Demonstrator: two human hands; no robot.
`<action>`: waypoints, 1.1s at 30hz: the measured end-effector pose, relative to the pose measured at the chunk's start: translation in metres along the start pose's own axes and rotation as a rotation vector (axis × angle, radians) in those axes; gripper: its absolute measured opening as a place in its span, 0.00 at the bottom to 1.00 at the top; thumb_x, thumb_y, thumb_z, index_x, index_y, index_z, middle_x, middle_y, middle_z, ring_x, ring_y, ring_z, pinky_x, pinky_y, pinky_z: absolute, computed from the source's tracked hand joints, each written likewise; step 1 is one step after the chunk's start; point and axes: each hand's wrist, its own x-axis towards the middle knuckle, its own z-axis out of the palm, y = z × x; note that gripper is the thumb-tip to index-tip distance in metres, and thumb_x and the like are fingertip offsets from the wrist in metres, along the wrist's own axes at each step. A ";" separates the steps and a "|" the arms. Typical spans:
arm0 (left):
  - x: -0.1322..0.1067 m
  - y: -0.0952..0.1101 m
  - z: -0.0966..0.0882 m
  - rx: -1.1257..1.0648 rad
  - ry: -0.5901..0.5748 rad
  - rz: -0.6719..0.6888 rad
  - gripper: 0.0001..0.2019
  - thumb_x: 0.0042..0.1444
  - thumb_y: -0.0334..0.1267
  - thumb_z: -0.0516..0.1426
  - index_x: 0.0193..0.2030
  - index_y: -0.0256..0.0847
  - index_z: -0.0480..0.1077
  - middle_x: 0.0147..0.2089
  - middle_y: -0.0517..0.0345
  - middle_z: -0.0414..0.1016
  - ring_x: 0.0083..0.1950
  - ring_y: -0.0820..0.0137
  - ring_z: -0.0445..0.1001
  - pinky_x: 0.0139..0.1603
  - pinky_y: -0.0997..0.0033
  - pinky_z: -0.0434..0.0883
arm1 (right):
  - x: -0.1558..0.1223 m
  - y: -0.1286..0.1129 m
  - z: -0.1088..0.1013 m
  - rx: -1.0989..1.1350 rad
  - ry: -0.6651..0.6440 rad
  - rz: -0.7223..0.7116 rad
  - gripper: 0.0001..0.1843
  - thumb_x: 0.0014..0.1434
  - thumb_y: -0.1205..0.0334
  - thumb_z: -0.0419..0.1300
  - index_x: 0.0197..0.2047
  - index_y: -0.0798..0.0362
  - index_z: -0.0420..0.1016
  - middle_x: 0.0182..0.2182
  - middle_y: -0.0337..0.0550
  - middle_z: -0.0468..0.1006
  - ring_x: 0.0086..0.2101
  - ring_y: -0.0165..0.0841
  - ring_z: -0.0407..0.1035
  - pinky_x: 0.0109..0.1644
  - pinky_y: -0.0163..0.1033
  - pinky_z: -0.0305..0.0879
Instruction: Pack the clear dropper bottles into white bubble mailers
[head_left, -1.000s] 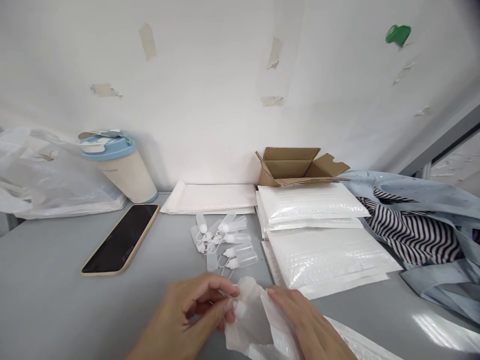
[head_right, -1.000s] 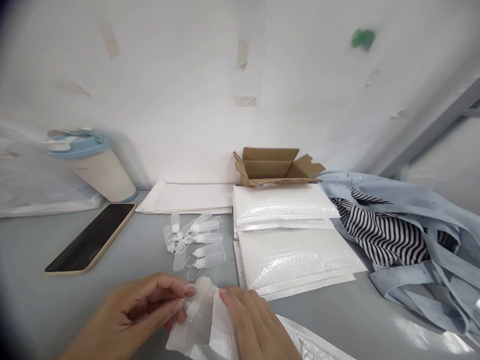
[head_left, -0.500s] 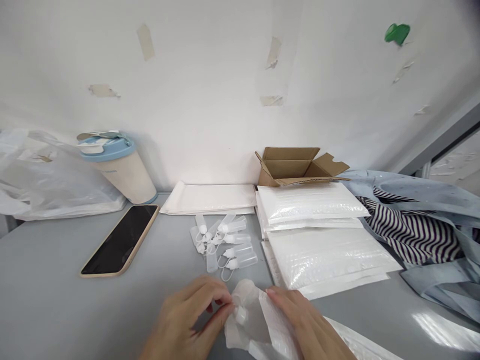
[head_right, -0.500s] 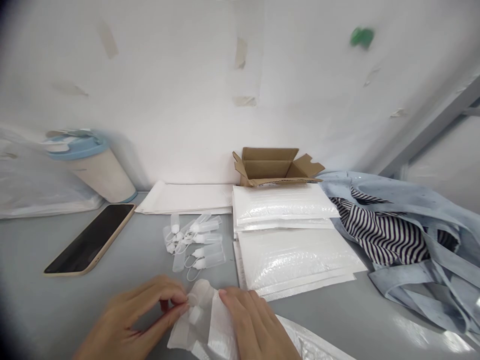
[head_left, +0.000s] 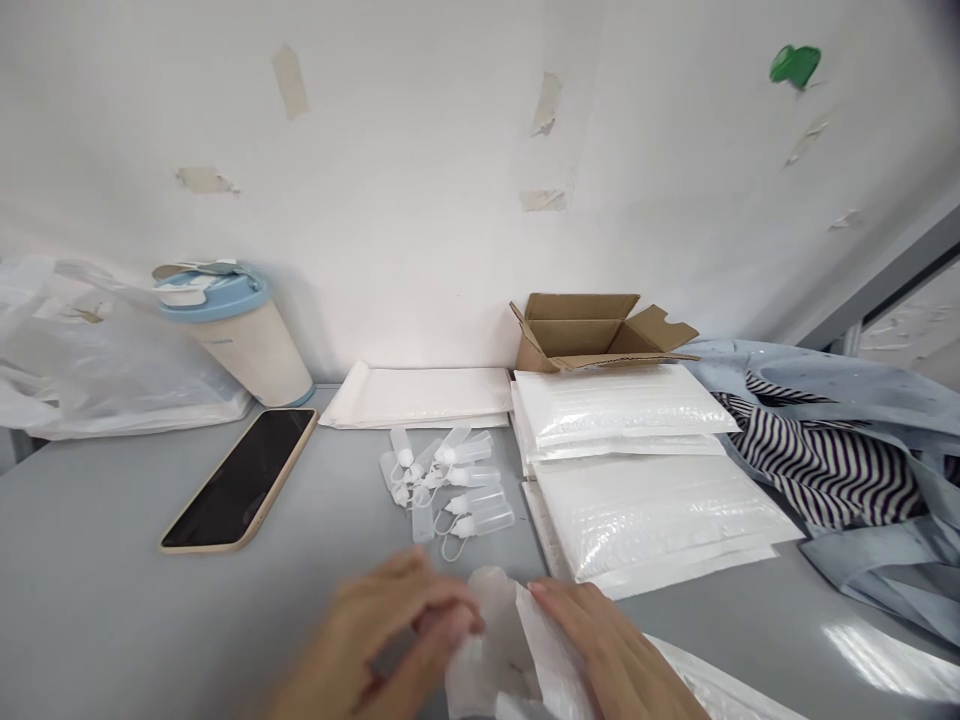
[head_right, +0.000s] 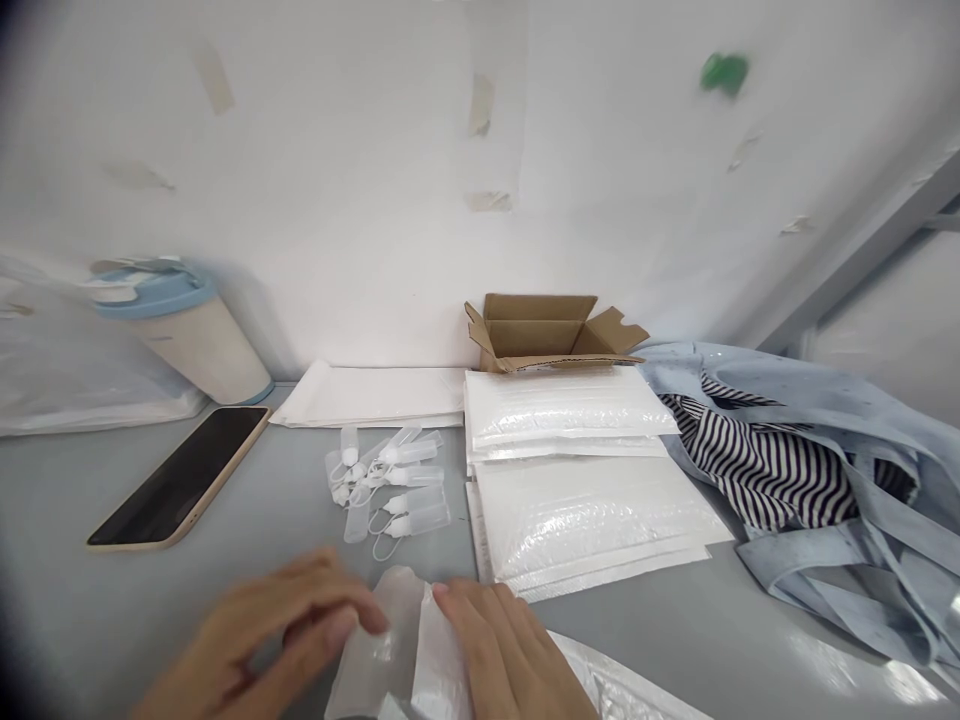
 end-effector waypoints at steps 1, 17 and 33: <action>0.003 -0.003 -0.004 0.040 0.078 -0.060 0.14 0.66 0.44 0.49 0.35 0.48 0.74 0.31 0.63 0.75 0.32 0.70 0.71 0.34 0.76 0.67 | 0.000 0.001 0.000 0.012 -0.002 -0.007 0.33 0.69 0.45 0.43 0.68 0.58 0.52 0.49 0.54 0.78 0.45 0.43 0.76 0.46 0.44 0.74; 0.032 -0.050 -0.006 0.345 0.214 0.034 0.18 0.68 0.44 0.46 0.59 0.43 0.65 0.60 0.53 0.70 0.67 0.59 0.58 0.63 0.52 0.64 | -0.001 -0.002 0.003 0.093 -0.013 0.019 0.36 0.67 0.40 0.43 0.69 0.57 0.50 0.51 0.55 0.77 0.47 0.45 0.74 0.50 0.47 0.73; 0.010 -0.018 -0.036 -0.102 0.126 0.081 0.05 0.59 0.33 0.58 0.33 0.47 0.74 0.36 0.62 0.78 0.36 0.72 0.76 0.36 0.79 0.74 | -0.001 0.010 -0.003 0.107 -0.071 -0.029 0.42 0.66 0.38 0.46 0.71 0.56 0.41 0.54 0.57 0.74 0.50 0.47 0.73 0.50 0.48 0.73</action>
